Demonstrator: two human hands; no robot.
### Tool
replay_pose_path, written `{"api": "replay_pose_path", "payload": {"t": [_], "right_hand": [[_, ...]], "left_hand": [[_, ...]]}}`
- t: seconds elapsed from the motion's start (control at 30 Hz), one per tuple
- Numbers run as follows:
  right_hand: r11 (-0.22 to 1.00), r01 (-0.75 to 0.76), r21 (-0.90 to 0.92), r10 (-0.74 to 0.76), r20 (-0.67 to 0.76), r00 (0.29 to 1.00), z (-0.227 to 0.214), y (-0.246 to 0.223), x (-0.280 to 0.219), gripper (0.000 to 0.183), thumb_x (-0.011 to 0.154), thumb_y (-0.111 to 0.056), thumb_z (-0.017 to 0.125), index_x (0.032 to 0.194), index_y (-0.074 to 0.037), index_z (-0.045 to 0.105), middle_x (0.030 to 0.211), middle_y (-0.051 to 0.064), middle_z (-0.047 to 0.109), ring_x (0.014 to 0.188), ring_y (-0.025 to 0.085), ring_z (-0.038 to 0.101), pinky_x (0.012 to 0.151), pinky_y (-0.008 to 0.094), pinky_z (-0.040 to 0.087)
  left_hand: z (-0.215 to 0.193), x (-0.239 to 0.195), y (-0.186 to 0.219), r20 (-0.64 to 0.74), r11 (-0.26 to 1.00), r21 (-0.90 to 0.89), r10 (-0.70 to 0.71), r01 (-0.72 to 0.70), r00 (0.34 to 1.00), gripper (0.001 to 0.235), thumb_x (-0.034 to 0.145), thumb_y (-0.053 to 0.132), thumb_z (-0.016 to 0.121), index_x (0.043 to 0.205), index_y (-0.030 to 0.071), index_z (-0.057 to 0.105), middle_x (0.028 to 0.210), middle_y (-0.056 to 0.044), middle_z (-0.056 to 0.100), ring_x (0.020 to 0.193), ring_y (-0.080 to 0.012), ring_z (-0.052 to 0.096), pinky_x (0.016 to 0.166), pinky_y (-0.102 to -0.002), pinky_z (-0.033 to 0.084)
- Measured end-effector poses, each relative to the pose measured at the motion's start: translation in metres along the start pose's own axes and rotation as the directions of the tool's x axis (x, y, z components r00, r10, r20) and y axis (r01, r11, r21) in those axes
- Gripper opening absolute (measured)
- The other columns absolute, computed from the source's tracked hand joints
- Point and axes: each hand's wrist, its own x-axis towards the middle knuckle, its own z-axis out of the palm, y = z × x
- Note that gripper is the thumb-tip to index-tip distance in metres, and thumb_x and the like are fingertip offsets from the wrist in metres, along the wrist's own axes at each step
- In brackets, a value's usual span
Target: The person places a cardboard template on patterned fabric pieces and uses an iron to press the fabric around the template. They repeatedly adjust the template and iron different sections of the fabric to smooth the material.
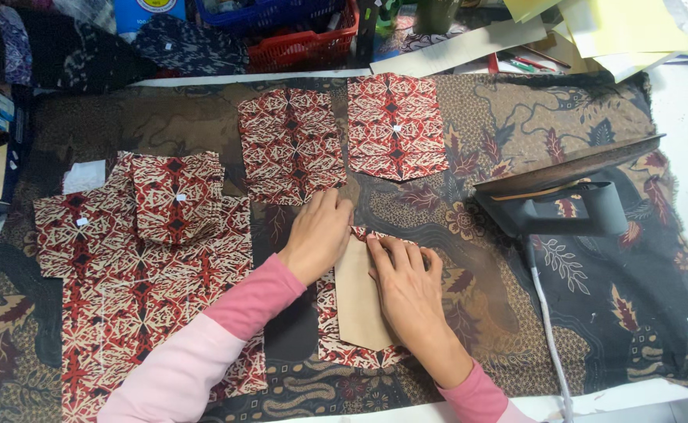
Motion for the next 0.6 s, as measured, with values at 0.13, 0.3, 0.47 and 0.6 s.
{"api": "replay_pose_path", "payload": {"t": [0.13,0.3,0.47,0.6], "right_hand": [[0.999,0.003,0.032,-0.002,-0.021,1.000,0.001,0.002,-0.002,0.048,0.094,-0.018,0.057,0.141,-0.007,0.054,0.136,0.010,0.058,0.123,0.029,0.054,0.103,0.050,0.034],[1.000,0.005,-0.014,-0.005,0.012,1.000,0.001,0.001,0.000,0.051,0.093,-0.016,0.056,0.143,-0.007,0.053,0.135,0.009,0.058,0.123,0.029,0.053,0.104,0.051,0.033],[1.000,-0.003,-0.011,0.003,-0.009,1.000,-0.001,0.001,-0.001,0.048,0.094,-0.017,0.056,0.141,-0.008,0.054,0.134,0.008,0.059,0.120,0.028,0.054,0.104,0.051,0.033],[0.997,-0.039,0.072,0.041,-0.029,0.999,-0.003,-0.001,0.000,0.042,0.095,-0.019,0.056,0.136,-0.008,0.057,0.132,0.007,0.060,0.121,0.027,0.054,0.105,0.049,0.033]], "left_hand": [[0.006,0.000,0.002,0.053,0.988,-0.131,-0.075,0.081,0.996,0.018,0.087,0.008,0.063,0.104,0.002,0.059,0.101,-0.016,0.062,0.099,-0.0357,0.061,0.086,-0.048,0.050],[0.009,-0.010,0.017,-0.071,0.992,-0.120,-0.055,0.047,0.996,0.021,0.087,0.009,0.064,0.107,0.003,0.065,0.099,-0.016,0.064,0.097,-0.0356,0.062,0.085,-0.047,0.049],[0.013,-0.022,0.034,-0.126,0.997,0.078,0.006,0.004,0.992,0.018,0.085,0.010,0.066,0.101,0.005,0.071,0.101,-0.011,0.067,0.101,-0.0302,0.063,0.088,-0.043,0.046],[0.015,-0.045,0.049,-0.117,0.957,0.287,0.076,-0.039,0.990,0.043,0.088,0.013,0.060,0.127,-0.003,0.065,0.119,-0.012,0.066,0.112,-0.0258,0.060,0.101,-0.040,0.044]]}}
